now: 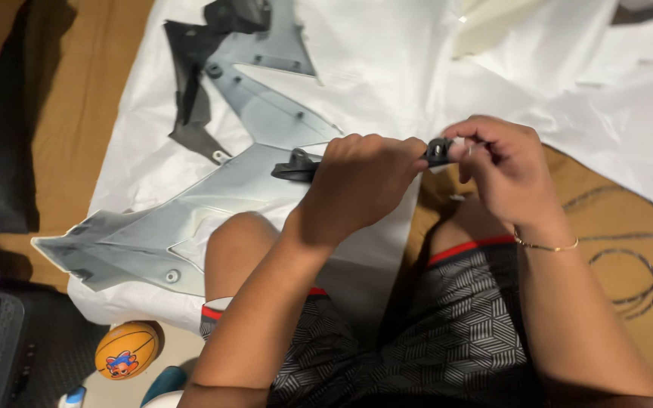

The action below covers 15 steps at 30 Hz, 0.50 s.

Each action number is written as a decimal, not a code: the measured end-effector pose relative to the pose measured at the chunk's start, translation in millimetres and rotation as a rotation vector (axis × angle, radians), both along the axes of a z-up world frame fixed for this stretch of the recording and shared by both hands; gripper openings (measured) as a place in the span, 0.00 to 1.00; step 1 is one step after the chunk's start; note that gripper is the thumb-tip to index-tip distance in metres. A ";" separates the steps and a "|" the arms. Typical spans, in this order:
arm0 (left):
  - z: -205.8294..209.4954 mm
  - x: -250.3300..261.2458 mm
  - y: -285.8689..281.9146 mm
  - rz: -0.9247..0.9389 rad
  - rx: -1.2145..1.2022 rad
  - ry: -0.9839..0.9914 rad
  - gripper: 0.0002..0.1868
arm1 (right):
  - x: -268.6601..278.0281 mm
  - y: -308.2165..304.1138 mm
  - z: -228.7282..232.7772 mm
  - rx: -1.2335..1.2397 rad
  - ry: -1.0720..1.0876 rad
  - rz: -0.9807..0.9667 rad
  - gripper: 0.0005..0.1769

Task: The person assembles a white plastic body panel with black plastic components using a screwdriver. They align the parts, insert screws, and tighten them to secure the pieces together on a white protective sheet.

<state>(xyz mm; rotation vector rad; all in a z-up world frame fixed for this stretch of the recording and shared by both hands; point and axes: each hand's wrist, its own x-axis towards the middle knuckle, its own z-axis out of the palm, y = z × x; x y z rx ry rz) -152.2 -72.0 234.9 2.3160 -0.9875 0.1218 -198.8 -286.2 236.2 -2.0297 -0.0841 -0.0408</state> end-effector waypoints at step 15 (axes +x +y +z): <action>9.8 -57.6 -81.9 -0.121 0.026 -0.190 0.03 | -69.6 -60.2 -9.3 -0.304 -0.398 -0.130 0.08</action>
